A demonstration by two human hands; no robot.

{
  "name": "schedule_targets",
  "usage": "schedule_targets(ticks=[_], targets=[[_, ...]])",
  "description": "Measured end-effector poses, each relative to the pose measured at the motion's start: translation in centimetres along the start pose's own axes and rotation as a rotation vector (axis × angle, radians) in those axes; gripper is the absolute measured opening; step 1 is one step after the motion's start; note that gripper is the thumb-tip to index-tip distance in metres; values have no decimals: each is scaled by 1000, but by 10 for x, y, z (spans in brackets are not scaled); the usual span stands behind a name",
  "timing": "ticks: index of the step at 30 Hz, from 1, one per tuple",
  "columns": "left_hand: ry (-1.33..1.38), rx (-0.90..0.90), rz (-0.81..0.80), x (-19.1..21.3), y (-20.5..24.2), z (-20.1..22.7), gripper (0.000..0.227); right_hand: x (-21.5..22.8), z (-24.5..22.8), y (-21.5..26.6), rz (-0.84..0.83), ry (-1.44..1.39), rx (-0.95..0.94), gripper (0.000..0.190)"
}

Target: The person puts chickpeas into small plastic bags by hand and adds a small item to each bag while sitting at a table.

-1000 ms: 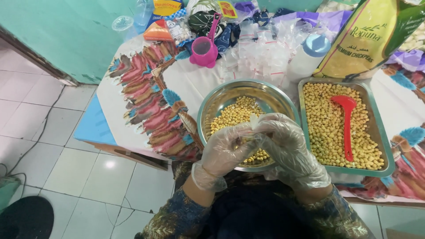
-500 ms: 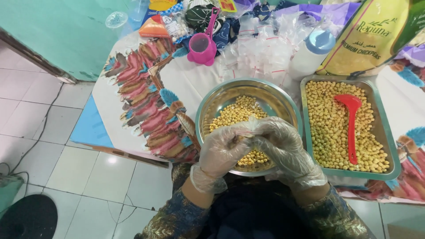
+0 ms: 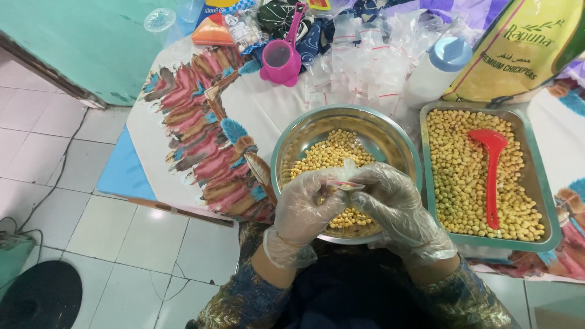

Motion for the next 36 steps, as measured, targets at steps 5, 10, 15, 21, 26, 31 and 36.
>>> schedule_targets(ticks=[5,10,15,21,26,31,36], targets=[[-155,-19,11,3,-2,-7,7,-6,-8,-5,-43,6,14,23],[-199,-5,-30,4,-6,3,7,2,2,-1,-61,48,-53,20],[-98,11,-56,-1,-4,14,6,4,9,1,-2,70,-89,18],[-43,21,-47,1,-1,4,5,6,18,3,-86,-25,-76,19],[5,-6,-53,-4,-3,13,9,8,23,3,-94,-28,-60,18],[-203,56,17,-3,-2,1,15,-5,-1,-2,-53,-48,-104,15],[-287,89,22,-2,-6,2,15,-1,8,1,-41,-61,-97,15]])
Point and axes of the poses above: each hand's wrist, its own y-axis away from the middle knuckle, its own x-axis out of the back of the hand, z = x × y, the point moved 3 cm from there along -y, towards the middle knuckle, and after that the axes turned 3 degrees about x, right-handed, at the moved point
